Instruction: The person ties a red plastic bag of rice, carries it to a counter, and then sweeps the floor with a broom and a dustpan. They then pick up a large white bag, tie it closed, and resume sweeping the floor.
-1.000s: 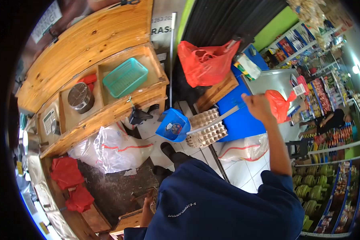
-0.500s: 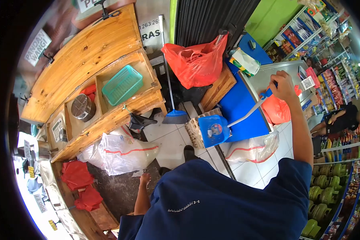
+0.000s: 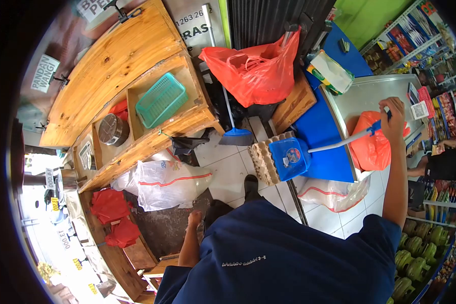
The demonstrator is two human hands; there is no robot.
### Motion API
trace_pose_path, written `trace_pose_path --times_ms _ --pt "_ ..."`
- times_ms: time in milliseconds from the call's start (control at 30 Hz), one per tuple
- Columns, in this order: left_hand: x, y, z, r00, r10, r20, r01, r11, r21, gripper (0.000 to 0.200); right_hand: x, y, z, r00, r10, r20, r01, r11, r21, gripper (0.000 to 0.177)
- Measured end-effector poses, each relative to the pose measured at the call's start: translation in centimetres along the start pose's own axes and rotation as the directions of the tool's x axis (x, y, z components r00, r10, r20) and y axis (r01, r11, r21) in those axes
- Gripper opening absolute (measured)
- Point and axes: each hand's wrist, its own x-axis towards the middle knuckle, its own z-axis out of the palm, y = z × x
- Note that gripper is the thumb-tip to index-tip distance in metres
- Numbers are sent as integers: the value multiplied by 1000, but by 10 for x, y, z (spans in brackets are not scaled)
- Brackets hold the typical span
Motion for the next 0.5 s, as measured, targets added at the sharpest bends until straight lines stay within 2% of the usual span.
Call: trace_pose_path --times_ms 33,100,167,233,267,333,367,400,433,467,500 --pt "-1 -4 1 1000 -23 18 23 999 30 37 -3 1 2 998 15 -69 -15 1000 8 16" --pt "9 -25 13 1000 -18 7 18 999 26 38 -6 0 2 998 34 -60 -35 999 -20 17" --pt "15 -28 11 1000 -2 1 2 1000 24 38 -4 -14 2 984 14 -176 -33 994 -103 19" --pt "12 -10 -4 1000 -14 15 13 999 35 38 -6 -26 -3 986 33 -166 -54 990 -127 19" --pt "16 0 -11 1000 -3 11 3 999 33 38 -2 -40 -4 971 8 -237 -40 991 -128 17" --pt "27 12 -23 995 100 22 -99 995 -29 36 0 -73 -5 950 -16 -311 -28 990 -138 17" --pt "32 19 -30 994 109 21 -109 994 -31 36 -1 -89 -2 934 -15 -357 -20 995 -94 17" --pt "34 28 -37 984 178 -8 -178 980 -91 35 -2 -105 3 916 -15 -402 -7 999 -52 18" --pt "37 35 -41 969 244 -40 -247 957 -151 33 -4 -123 12 907 15 -420 -2 1000 31 17" --pt "44 37 -44 967 252 -41 -255 955 -154 33 -8 -141 25 899 48 -436 2 994 113 16" --pt "51 38 -45 967 244 -72 -254 947 -197 32 -11 -160 37 918 91 -387 -27 985 168 14"
